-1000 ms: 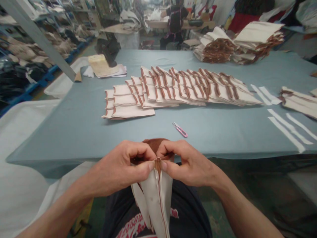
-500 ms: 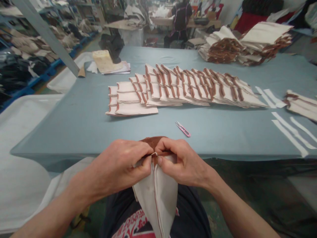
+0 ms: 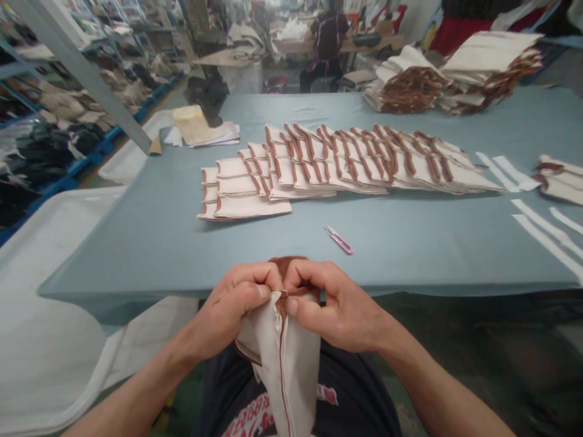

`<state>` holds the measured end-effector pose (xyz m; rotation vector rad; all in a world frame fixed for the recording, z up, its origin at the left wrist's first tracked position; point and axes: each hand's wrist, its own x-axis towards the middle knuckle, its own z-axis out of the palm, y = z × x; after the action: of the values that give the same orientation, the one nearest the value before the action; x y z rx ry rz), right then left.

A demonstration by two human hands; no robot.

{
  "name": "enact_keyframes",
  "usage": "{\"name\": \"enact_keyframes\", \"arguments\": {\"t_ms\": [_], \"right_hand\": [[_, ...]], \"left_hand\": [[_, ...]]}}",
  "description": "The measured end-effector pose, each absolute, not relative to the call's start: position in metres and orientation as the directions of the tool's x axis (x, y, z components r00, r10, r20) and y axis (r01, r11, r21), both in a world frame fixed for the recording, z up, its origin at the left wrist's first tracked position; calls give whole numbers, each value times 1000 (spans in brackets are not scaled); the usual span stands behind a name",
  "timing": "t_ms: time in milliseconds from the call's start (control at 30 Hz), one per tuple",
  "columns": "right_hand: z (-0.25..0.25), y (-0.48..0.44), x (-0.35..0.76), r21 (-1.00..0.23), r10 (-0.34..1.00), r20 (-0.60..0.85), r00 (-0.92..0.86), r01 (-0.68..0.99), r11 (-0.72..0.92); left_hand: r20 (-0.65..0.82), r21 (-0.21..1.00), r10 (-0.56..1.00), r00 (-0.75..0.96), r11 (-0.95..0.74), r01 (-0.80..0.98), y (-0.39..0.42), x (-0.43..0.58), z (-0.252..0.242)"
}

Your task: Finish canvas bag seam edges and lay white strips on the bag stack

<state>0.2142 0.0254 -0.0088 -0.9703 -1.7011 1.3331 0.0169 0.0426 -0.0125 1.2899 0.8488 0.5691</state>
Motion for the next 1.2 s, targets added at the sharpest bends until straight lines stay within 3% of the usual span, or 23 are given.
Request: {"name": "enact_keyframes", "arguments": {"t_ms": [167, 333, 500, 600, 867, 1100, 1200], "right_hand": [[-13, 24, 218, -984, 892, 96, -441, 92, 152], [-10, 20, 223, -965, 888, 147, -436, 134, 225], [-6, 17, 231, -977, 890, 100, -445, 127, 174], [-5, 17, 233, -969, 892, 154, -425, 114, 221], [7, 13, 231, -675, 735, 529, -425, 314, 668], [13, 13, 225, -504, 671, 577, -465, 443, 741], [11, 13, 221, -522, 684, 575, -449, 442, 729]], "left_hand": [[-252, 968, 707, 661, 184, 172, 43, 15, -3], [-209, 969, 667, 715, 41, 245, 52, 10, 8], [-160, 973, 663, 731, -20, 232, 52, 6, 9], [-137, 976, 678, 723, -34, 217, 50, 6, 9], [-85, 959, 663, 744, -148, 242, 46, 0, 14], [-82, 952, 686, 723, -160, 260, 44, 0, 19], [-102, 948, 705, 702, -144, 283, 43, 3, 20]]}}
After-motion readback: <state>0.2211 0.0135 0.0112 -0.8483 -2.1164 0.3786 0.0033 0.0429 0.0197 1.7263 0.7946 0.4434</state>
